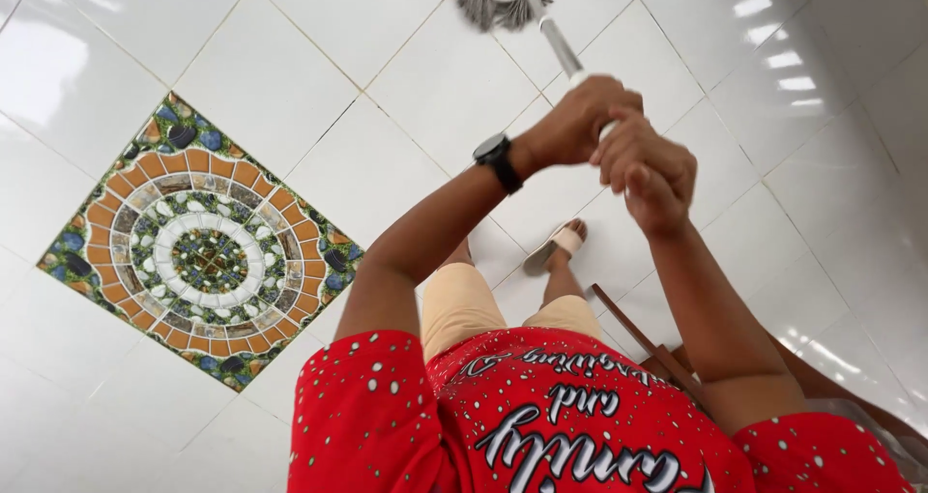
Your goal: The person mops a tiled floor using a spin mop. They move the mop back and forth across the white tiles and a central decorative mosaic tile, covering the area systematically.
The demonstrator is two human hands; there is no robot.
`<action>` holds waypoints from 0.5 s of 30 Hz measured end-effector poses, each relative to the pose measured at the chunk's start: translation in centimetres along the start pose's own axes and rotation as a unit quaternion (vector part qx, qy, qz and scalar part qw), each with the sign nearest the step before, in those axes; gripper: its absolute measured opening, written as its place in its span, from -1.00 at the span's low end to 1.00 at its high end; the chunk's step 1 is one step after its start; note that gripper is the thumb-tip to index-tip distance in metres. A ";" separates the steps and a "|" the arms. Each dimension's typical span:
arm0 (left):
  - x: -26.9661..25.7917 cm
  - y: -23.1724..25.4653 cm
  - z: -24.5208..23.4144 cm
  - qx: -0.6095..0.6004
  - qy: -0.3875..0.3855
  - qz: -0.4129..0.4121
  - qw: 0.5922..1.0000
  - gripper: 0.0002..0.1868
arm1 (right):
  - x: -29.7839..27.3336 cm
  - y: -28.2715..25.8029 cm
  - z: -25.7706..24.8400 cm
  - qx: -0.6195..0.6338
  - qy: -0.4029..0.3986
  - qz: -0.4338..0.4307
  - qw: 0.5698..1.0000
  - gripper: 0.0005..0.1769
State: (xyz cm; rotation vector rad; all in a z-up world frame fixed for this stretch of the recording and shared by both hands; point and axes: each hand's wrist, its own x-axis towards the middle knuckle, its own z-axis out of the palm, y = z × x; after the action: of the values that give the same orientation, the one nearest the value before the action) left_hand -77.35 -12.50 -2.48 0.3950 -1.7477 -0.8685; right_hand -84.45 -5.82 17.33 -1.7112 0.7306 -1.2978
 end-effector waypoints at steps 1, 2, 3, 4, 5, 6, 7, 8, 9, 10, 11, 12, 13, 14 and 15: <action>-0.6 -2.8 1.3 0.019 0.017 0.015 1.000 -0.38 | 0.0 2.0 -0.8 -0.002 -0.004 -0.042 0.999 -0.39; 0.7 -2.2 -1.1 0.026 0.020 0.019 0.999 -0.38 | -0.6 4.3 -1.1 0.001 -0.010 -0.048 0.999 -0.39; 1.8 -1.5 -3.4 0.080 -0.033 -0.029 0.996 -0.74 | -1.2 6.6 -1.3 -0.050 -0.052 0.024 0.997 -0.58; 2.5 -0.4 -5.3 0.131 -0.085 -0.082 0.984 -0.81 | -2.3 8.7 -1.5 -0.101 -0.094 0.100 0.985 -0.74; 1.0 -2.8 -5.8 0.137 -0.081 -0.082 0.984 -0.81 | -3.0 11.9 -1.5 -0.099 -0.099 0.096 0.986 -0.74; -0.8 -5.2 -5.8 0.185 -0.146 -0.115 0.965 -0.85 | -3.9 15.1 -1.7 -0.148 -0.147 0.064 0.976 -0.77; -2.5 -7.7 -5.8 0.232 -0.210 -0.149 0.938 -0.84 | -4.9 18.4 -2.1 -0.196 -0.195 0.031 0.961 -0.77; -1.7 -8.1 -5.3 0.232 -0.203 -0.149 0.939 -0.84 | -3.8 17.9 -3.1 -0.197 -0.201 0.031 0.959 -0.77; -0.8 -8.5 -4.9 0.246 -0.167 -0.164 0.940 -0.80 | -2.7 17.4 -4.1 -0.165 -0.201 0.037 0.965 -0.69; -0.6 -8.2 -3.9 0.255 -0.133 -0.182 0.940 -0.77 | -2.4 16.4 -4.9 -0.131 -0.201 0.050 0.970 -0.60; -0.4 -6.1 -2.1 0.250 -0.129 -0.188 0.941 -0.77 | -2.8 14.4 -6.6 -0.130 -0.206 0.057 0.968 -0.60; 0.4 -4.1 -0.7 0.271 -0.094 -0.208 0.935 -0.87 | -2.7 12.5 -8.4 -0.096 -0.253 0.107 0.957 -0.62; 1.3 -2.1 0.8 0.292 -0.059 -0.227 0.927 -0.89 | -2.5 10.4 -10.2 -0.061 -0.299 0.155 0.940 -0.64; 1.7 -0.1 3.0 0.290 -0.058 -0.229 0.927 -0.89 | -2.9 8.3 -11.9 -0.061 -0.300 0.157 0.939 -0.64; 2.1 1.9 5.2 0.290 -0.025 -0.251 0.923 -0.88 | -3.3 6.1 -13.6 -0.052 -0.337 0.153 0.928 -0.64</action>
State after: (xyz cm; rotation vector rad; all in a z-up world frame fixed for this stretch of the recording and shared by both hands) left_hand -82.59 -10.67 -0.40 1.2657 -1.9687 -0.6898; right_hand -98.12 -9.71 11.84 -1.8727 0.6191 -0.4067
